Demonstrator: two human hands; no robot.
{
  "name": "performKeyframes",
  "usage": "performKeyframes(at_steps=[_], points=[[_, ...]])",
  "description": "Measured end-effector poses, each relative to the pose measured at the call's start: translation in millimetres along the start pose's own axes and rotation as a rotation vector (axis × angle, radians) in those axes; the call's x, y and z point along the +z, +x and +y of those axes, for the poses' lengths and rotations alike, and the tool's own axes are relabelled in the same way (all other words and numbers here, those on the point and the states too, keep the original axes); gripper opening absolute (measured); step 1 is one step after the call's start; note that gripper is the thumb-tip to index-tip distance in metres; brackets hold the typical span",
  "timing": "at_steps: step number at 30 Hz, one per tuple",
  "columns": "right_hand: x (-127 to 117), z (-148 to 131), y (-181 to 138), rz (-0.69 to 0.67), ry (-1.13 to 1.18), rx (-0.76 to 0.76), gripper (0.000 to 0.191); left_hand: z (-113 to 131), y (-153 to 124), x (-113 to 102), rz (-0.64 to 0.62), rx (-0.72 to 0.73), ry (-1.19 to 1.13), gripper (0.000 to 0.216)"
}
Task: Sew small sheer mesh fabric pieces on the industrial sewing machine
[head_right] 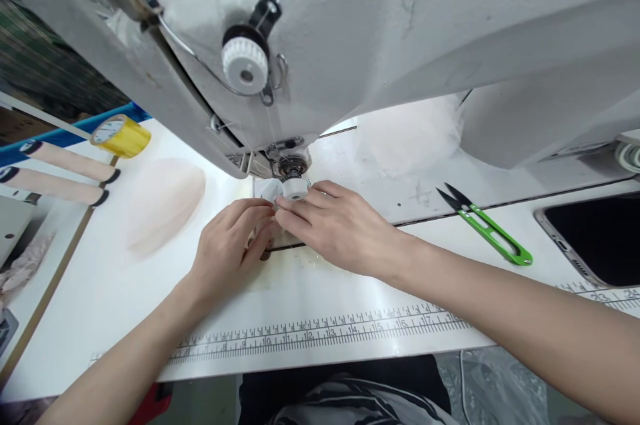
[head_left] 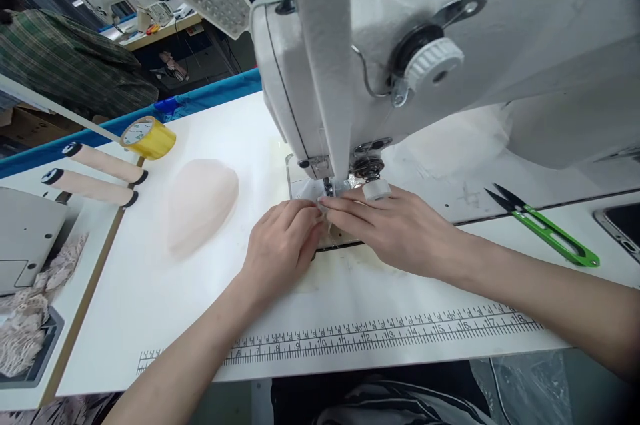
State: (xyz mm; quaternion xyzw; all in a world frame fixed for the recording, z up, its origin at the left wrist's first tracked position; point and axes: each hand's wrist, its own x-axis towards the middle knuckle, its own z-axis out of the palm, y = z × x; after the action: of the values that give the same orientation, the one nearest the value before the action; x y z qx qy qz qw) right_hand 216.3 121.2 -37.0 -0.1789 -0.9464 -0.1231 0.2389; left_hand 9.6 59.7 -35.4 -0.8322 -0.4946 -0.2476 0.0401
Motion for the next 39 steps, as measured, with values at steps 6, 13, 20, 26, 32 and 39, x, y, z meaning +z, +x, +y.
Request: performKeyframes(at_steps=[6,13,20,26,32,39], points=[[4,5,-1,-0.091,-0.055,0.039,0.042,-3,1,3,-0.031,0.054,0.117,0.009],[9,5,-3,-0.071,0.033,0.062,0.04,-5,3,10,-0.085,0.12,0.056,0.032],[9,10,-4,-0.125,0.046,0.09,0.033,-7,0,9,-0.134,0.145,0.095,0.041],[12,10,-6,-0.142,-0.005,0.066,0.033,-2,0,8,-0.129,0.165,0.191,0.048],[13,9,-5,-0.15,-0.029,0.07,0.031,0,2,8,-0.121,0.156,0.207,0.046],[12,8,-6,-0.137,-0.034,0.078,0.038,0,1,8,-0.138,0.135,0.202,0.047]])
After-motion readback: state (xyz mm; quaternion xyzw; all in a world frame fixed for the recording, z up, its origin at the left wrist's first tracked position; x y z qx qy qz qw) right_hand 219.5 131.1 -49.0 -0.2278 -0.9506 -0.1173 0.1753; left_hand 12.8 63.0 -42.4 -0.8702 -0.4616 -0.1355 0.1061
